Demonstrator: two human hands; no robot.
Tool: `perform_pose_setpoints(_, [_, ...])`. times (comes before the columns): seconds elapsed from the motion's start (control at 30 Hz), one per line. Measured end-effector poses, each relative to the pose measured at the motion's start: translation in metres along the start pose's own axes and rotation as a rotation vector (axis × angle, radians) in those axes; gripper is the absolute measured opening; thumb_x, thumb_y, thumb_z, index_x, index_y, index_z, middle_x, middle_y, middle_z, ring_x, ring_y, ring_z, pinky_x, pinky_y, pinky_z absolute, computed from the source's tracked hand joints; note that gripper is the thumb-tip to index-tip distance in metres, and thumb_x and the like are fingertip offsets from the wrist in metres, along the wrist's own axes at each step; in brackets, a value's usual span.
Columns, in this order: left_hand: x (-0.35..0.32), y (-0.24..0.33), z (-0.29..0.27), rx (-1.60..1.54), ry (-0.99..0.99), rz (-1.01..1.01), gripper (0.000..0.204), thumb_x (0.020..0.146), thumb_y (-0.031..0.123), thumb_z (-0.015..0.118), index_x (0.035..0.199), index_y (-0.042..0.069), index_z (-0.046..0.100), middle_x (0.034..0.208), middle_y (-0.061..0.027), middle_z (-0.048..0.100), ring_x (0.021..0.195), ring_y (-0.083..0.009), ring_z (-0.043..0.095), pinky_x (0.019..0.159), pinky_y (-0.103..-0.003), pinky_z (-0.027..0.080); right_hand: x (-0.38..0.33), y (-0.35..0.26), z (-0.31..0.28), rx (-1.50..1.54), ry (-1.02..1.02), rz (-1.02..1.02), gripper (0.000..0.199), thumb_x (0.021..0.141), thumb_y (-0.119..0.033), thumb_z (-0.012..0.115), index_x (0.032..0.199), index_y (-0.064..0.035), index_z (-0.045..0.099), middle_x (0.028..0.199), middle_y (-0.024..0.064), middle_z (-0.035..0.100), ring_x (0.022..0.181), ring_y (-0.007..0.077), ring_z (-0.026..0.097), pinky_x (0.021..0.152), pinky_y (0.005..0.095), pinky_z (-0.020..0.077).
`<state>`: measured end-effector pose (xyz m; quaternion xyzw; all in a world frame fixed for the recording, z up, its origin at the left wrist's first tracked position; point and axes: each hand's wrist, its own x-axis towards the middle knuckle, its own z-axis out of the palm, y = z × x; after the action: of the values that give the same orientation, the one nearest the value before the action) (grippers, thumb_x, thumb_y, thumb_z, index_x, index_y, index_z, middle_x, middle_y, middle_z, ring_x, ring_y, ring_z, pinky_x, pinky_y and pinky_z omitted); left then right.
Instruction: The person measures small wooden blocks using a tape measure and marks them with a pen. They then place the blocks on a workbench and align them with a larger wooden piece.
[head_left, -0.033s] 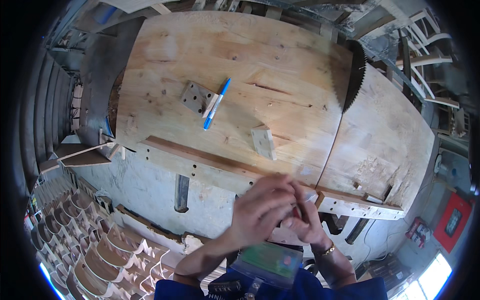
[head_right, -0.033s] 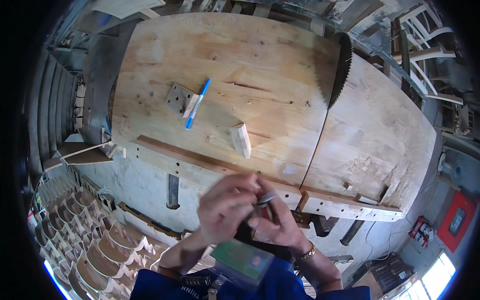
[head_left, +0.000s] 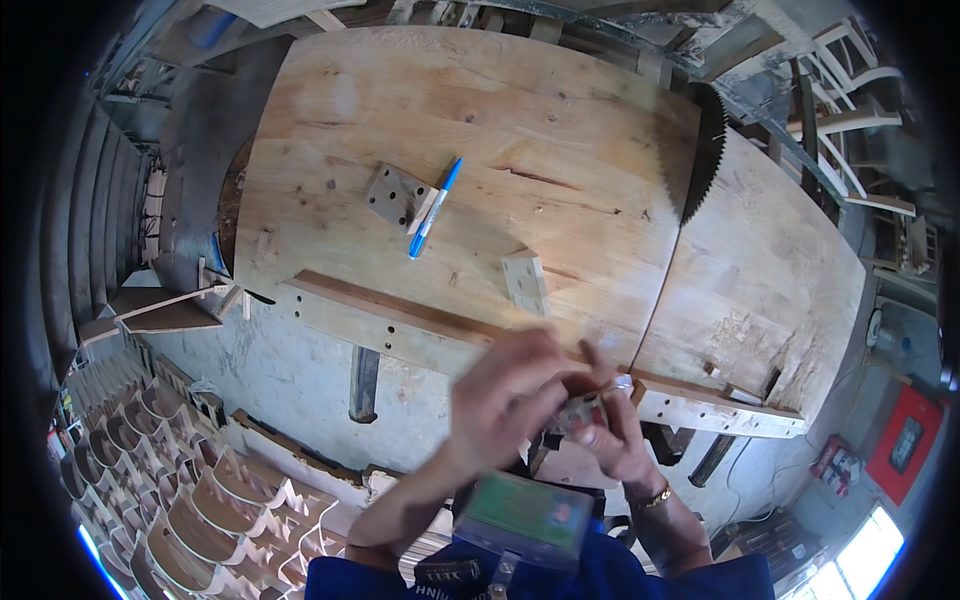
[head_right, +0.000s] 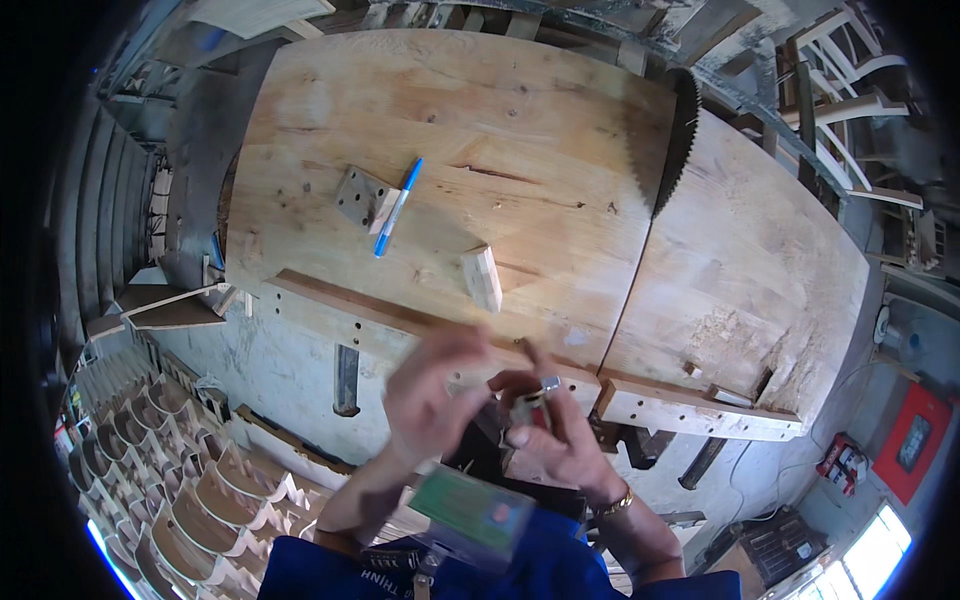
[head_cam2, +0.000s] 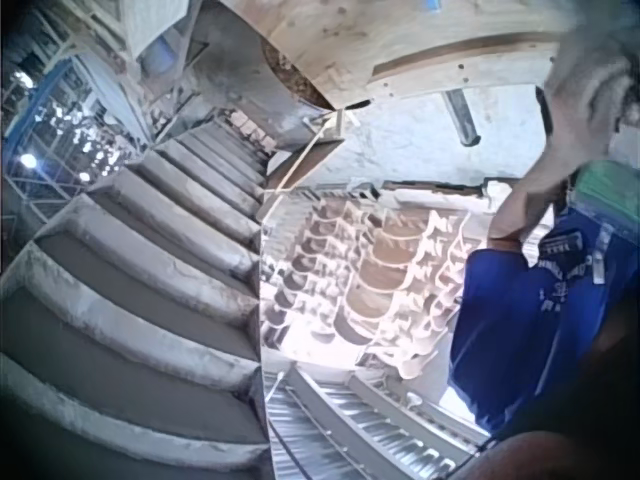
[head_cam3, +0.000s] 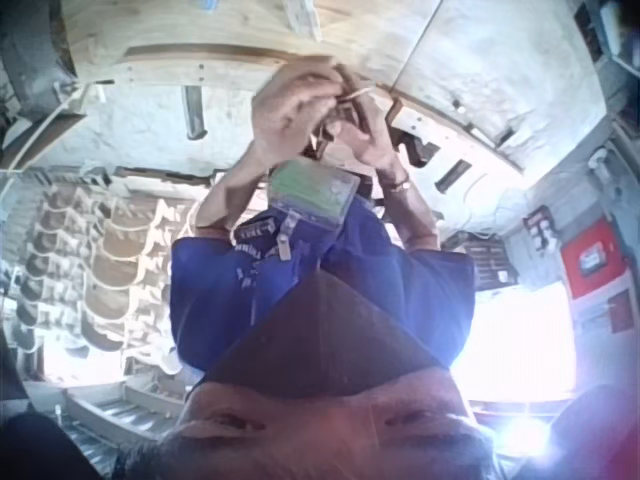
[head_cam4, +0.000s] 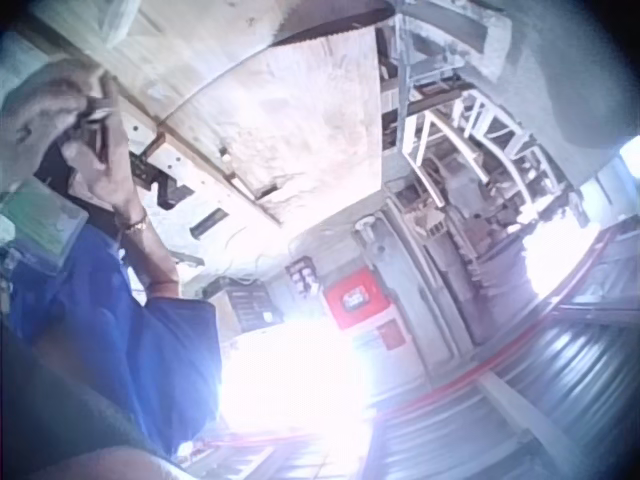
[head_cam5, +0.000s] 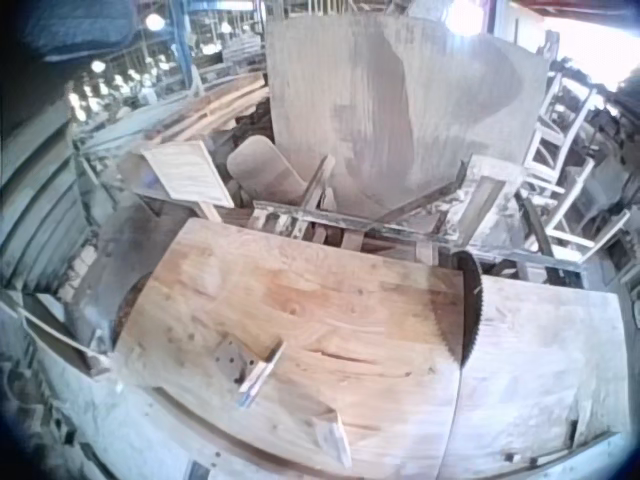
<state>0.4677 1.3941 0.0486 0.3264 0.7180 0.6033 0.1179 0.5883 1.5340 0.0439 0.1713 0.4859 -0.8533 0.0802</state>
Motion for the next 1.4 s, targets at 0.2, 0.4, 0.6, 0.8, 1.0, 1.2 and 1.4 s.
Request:
perform_pose_setpoints(0.2, [0.03, -0.07, -0.017, 0.549, -0.136, -0.163, 0.077, 0.066, 0.014, 0.081, 0.132, 0.002, 0.043, 0.131, -0.0172, 0.047, 0.127, -0.0355, 0.04, 0.104, -0.044, 0.035, 0.002, -0.001, -0.026, -0.424, 0.245, -0.138, 0.082, 0.094, -0.019, 0.056, 0.151, -0.0015, -0.001, 0.106, 0.0118, 0.055, 0.08, 0.015, 0.047, 0.074, 0.0296, 0.0433])
perform_pose_setpoints(0.4, [0.045, -0.052, -0.038, 0.184, 0.013, -0.242, 0.054, 0.068, 0.018, 0.078, 0.113, 0.0, 0.054, 0.108, -0.0137, 0.06, 0.108, -0.0295, 0.055, 0.094, -0.042, 0.042, 0.059, 0.012, -0.02, -1.038, 0.327, -0.046, 0.084, 0.083, -0.025, 0.07, 0.146, 0.0003, 0.021, 0.098, 0.016, 0.059, 0.088, 0.0265, 0.058, 0.079, 0.0376, 0.0481])
perform_pose_setpoints(0.6, [0.041, 0.003, -0.103, -0.362, 0.067, -0.511, 0.043, 0.076, 0.012, 0.072, 0.113, -0.001, 0.056, 0.098, -0.0076, 0.064, 0.097, -0.0152, 0.061, 0.089, -0.03, 0.047, 0.096, -0.007, 0.042, -1.115, 0.167, -0.296, 0.075, 0.08, -0.026, 0.072, 0.141, -0.0018, 0.034, 0.119, 0.019, 0.06, 0.113, 0.0336, 0.056, 0.094, 0.0395, 0.0445])
perform_pose_setpoints(0.8, [0.034, 0.043, -0.107, -0.45, 0.045, -0.429, 0.05, 0.072, 0.006, 0.075, 0.117, -0.002, 0.055, 0.111, -0.0106, 0.059, 0.108, -0.019, 0.057, 0.089, -0.033, 0.05, 0.059, -0.066, 0.066, -0.258, -0.021, -0.217, 0.052, 0.092, -0.028, 0.059, 0.134, -0.0007, 0.046, 0.117, 0.011, 0.061, 0.102, 0.0171, 0.06, 0.076, 0.0295, 0.0488])
perform_pose_setpoints(1.0, [0.037, 0.082, -0.077, 0.371, -0.099, 0.479, 0.062, 0.064, -0.002, 0.078, 0.119, 0.018, 0.057, 0.133, -0.0126, 0.046, 0.124, -0.0354, 0.049, 0.099, -0.043, 0.047, 0.004, -0.097, 0.068, -0.233, -0.11, -0.299, 0.087, 0.08, -0.039, 0.075, 0.142, 0.0034, 0.033, 0.13, 0.0136, 0.052, 0.105, 0.0179, 0.058, 0.076, 0.0282, 0.0492])
perform_pose_setpoints(1.2, [0.034, 0.083, -0.05, 0.217, -0.164, 0.519, 0.068, 0.069, -0.011, 0.068, 0.129, 0.018, 0.051, 0.143, -0.016, 0.037, 0.131, -0.0357, 0.042, 0.101, -0.043, 0.046, -0.029, -0.098, 0.049, -0.53, 0.023, -0.513, 0.102, 0.062, -0.02, 0.088, 0.145, -0.0042, 0.03, 0.142, 0.0122, 0.04, 0.11, 0.0222, 0.056, 0.081, 0.0315, 0.051])
perform_pose_setpoints(1.4, [0.022, 0.071, -0.015, -0.82, -0.363, -0.455, 0.086, 0.074, -0.001, 0.062, 0.149, 0.006, 0.021, 0.145, -0.0125, 0.036, 0.131, -0.0269, 0.042, 0.104, -0.04, 0.041, -0.043, -0.087, 0.024, -0.807, 0.154, -0.634, 0.094, 0.061, -0.014, 0.082, 0.142, -0.0075, 0.034, 0.142, 0.0147, 0.038, 0.12, 0.0275, 0.049, 0.089, 0.035, 0.0499])
